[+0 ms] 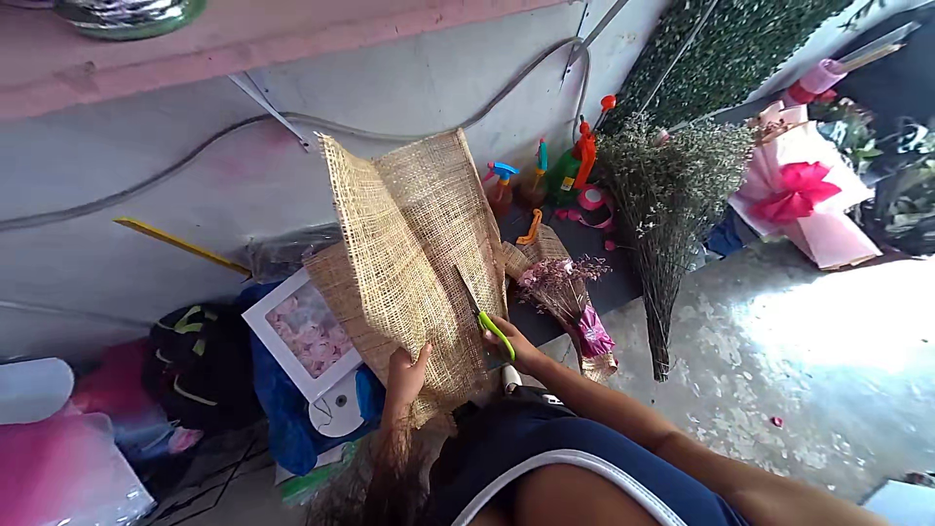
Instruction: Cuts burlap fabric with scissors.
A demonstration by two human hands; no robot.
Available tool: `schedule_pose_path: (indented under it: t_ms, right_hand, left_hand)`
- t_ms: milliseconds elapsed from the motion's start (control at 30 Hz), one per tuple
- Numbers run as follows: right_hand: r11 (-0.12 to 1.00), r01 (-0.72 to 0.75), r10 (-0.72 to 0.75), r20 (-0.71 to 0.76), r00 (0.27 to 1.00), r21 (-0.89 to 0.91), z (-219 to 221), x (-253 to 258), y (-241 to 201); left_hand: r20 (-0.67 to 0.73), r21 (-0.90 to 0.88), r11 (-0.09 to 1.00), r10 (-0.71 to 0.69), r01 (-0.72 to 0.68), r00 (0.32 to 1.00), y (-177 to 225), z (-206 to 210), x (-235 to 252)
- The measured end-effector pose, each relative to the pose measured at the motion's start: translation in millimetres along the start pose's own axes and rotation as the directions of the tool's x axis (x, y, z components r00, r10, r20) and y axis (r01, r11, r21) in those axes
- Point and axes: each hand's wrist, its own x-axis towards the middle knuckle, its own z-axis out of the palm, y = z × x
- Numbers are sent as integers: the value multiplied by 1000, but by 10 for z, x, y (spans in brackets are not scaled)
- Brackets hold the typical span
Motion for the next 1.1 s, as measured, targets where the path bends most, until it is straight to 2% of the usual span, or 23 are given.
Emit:
schedule_pose_path:
  t_ms: [200,300,500,733,867,967,1100]
  right_hand:
    - [1000,26,-27,-59,998,-10,40,112,-5]
    - [999,30,-30,-33,999,10,43,172,-45]
    - [998,46,-45,-9,999,42,-1,247,-70]
    - [992,95,-93,-32,995,83,61,356,-125]
    - [997,41,-43,24,999,61,2,429,-214]
    - [999,41,-40,-7,999,29,-11,460,-261]
    - [988,100,-100,-6,995,114,50,468,-247]
  left_hand:
    - [30,8,1000,-30,30,999,0,-5,21]
    - [55,28,997,-78,77,995,3,-43,50]
    - [43,-71,991,-111,114,993,-88,-70,82]
    - [87,-14,996,-82,83,993,-116,-131,94]
    - [103,72,997,-50,43,993,-159,-213,147]
    - [107,116,993,-8,-4,994,-169,-235,166]
    - [120,150,988,-54,35,991,-99,-277,158]
